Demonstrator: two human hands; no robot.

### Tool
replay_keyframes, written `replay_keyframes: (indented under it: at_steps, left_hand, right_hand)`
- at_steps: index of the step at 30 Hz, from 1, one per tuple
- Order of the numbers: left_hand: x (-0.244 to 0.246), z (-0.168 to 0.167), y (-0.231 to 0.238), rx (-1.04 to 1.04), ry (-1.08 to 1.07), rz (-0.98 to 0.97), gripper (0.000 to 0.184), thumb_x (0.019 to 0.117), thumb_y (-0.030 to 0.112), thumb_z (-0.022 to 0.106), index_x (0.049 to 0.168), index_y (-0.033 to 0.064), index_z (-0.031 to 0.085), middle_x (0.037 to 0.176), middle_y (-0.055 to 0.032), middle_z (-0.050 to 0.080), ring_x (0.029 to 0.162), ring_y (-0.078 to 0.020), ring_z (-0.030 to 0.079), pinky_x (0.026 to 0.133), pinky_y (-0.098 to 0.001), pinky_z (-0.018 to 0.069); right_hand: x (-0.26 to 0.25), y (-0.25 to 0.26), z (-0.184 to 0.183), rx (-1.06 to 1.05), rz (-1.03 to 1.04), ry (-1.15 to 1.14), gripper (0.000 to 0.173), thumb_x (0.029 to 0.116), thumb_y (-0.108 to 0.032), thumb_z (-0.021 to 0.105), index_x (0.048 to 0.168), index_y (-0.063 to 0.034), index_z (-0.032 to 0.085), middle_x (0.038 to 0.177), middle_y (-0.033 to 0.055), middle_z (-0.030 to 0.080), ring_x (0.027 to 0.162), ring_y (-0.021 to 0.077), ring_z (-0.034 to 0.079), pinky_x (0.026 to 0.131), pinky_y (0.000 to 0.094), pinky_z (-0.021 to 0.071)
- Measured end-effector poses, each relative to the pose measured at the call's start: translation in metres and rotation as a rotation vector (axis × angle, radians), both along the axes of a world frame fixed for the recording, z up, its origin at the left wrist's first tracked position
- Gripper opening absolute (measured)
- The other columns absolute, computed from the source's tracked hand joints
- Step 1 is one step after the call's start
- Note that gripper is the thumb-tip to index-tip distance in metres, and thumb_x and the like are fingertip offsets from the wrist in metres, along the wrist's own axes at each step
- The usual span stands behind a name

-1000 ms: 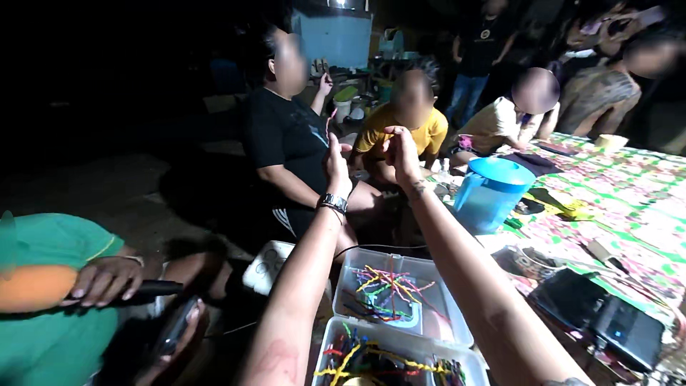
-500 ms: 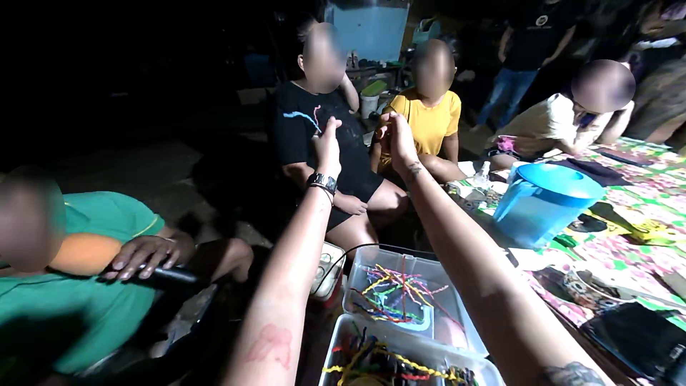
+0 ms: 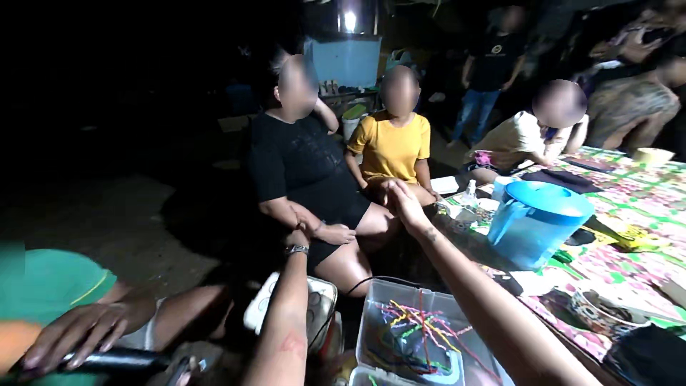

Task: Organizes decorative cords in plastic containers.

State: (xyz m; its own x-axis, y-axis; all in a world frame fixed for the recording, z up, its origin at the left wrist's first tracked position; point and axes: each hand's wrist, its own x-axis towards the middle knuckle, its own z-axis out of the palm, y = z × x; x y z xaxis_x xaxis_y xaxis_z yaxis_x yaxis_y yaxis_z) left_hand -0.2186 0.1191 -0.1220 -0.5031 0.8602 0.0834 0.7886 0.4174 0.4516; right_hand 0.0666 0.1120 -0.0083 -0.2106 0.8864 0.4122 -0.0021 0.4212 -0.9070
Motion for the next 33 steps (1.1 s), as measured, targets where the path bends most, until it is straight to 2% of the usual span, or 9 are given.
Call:
replay_keyframes:
  at_steps: [5,8,10,14,18,21,25,28,33]
  left_hand:
    - [0.063,0.152,-0.058,-0.571,0.054,-0.313,0.048,0.1102,0.017,0.041,0.152,-0.006,0.037,0.159,-0.0254,0.036,0.149,-0.0352,0.033,0.121,-0.0459,0.0251]
    - [0.005,0.044,0.001,0.004,0.149,-0.354,0.052,0.0994,0.014,0.058,0.148,-0.0005,0.05,0.134,-0.0315,0.06,0.124,-0.048,0.058,0.106,-0.0637,0.0422]
    - [-0.001,0.029,0.003,-0.217,0.141,-0.299,0.066,0.0972,0.01,0.057,0.158,0.0014,0.033,0.143,-0.0307,0.053,0.131,-0.0478,0.053,0.11,-0.0637,0.0396]
    - [-0.005,-0.018,-0.016,-0.559,0.011,-0.187,0.034,0.0986,0.01,0.06,0.126,-0.0107,0.061,0.132,-0.0272,0.06,0.124,-0.038,0.058,0.105,-0.0532,0.0436]
    - [0.002,-0.009,0.007,0.225,-0.586,-0.332,0.059,0.1012,0.024,0.064,0.144,-0.0111,0.045,0.143,-0.0301,0.052,0.136,-0.0386,0.05,0.116,-0.0505,0.0385]
    - [0.032,0.047,0.008,0.646,-0.861,-0.226,0.046,0.1035,0.041,0.058,0.127,0.0028,0.066,0.123,-0.016,0.068,0.109,-0.026,0.062,0.095,-0.0475,0.0492]
    - [0.066,0.117,-0.016,0.917,-0.882,-0.223,0.035,0.1061,0.04,0.052,0.109,0.0104,0.07,0.076,0.0069,0.054,0.057,-0.0009,0.038,0.055,-0.0202,0.0351]
    - [0.072,0.148,-0.026,1.072,-0.933,-0.294,0.027,0.1059,0.023,0.055,0.113,0.0006,0.069,0.092,0.0031,0.064,0.063,0.0018,0.041,0.059,-0.0173,0.0361]
    - [0.064,0.168,-0.05,1.146,-0.947,-0.246,0.024,0.1048,0.026,0.056,0.11,0.0059,0.069,0.078,0.0077,0.055,0.057,0.0019,0.038,0.054,-0.0168,0.0338]
  right_hand:
    - [0.029,0.003,-0.048,-0.211,-0.094,0.047,0.04,0.1128,-0.027,0.033,0.115,0.0011,0.061,0.075,-0.0011,0.059,0.054,0.0039,0.047,0.052,0.0207,0.0412]
    - [0.021,-0.008,-0.069,-0.273,-0.089,0.05,0.038,0.1125,-0.024,0.035,0.119,0.0027,0.061,0.075,0.0,0.057,0.054,0.0061,0.046,0.052,0.0227,0.0413]
    - [0.015,-0.015,-0.079,-0.27,-0.038,0.012,0.038,0.1123,-0.023,0.034,0.121,0.003,0.06,0.077,0.0003,0.058,0.057,0.006,0.049,0.054,0.0231,0.0436]
    - [0.013,-0.026,-0.089,-0.245,0.012,-0.081,0.037,0.1115,-0.024,0.037,0.12,0.0026,0.062,0.079,0.0011,0.06,0.06,0.0063,0.051,0.058,0.0239,0.0449]
    - [0.023,-0.015,-0.061,-0.207,-0.014,-0.052,0.043,0.1102,-0.028,0.042,0.137,0.0034,0.053,0.102,0.0108,0.066,0.075,0.0128,0.06,0.068,0.0298,0.052]
    - [0.015,0.004,-0.034,-0.115,-0.088,0.136,0.038,0.1104,-0.023,0.037,0.125,0.0029,0.062,0.081,0.0042,0.061,0.059,0.0086,0.051,0.058,0.0265,0.0466]
    - [0.004,0.007,0.005,-0.015,-0.028,0.224,0.036,0.1104,-0.033,0.033,0.121,-0.0123,0.06,0.073,-0.0045,0.053,0.052,0.0025,0.043,0.049,0.0203,0.0406]
    - [-0.015,0.0,0.033,0.008,0.008,0.226,0.038,0.1116,-0.033,0.028,0.125,-0.0138,0.058,0.074,-0.0055,0.053,0.052,0.0016,0.043,0.048,0.0188,0.0409]
    - [-0.055,0.003,0.06,-0.014,0.097,0.332,0.039,0.1115,-0.029,0.029,0.125,-0.0065,0.058,0.07,-0.0058,0.052,0.05,0.0026,0.044,0.047,0.0192,0.0403]
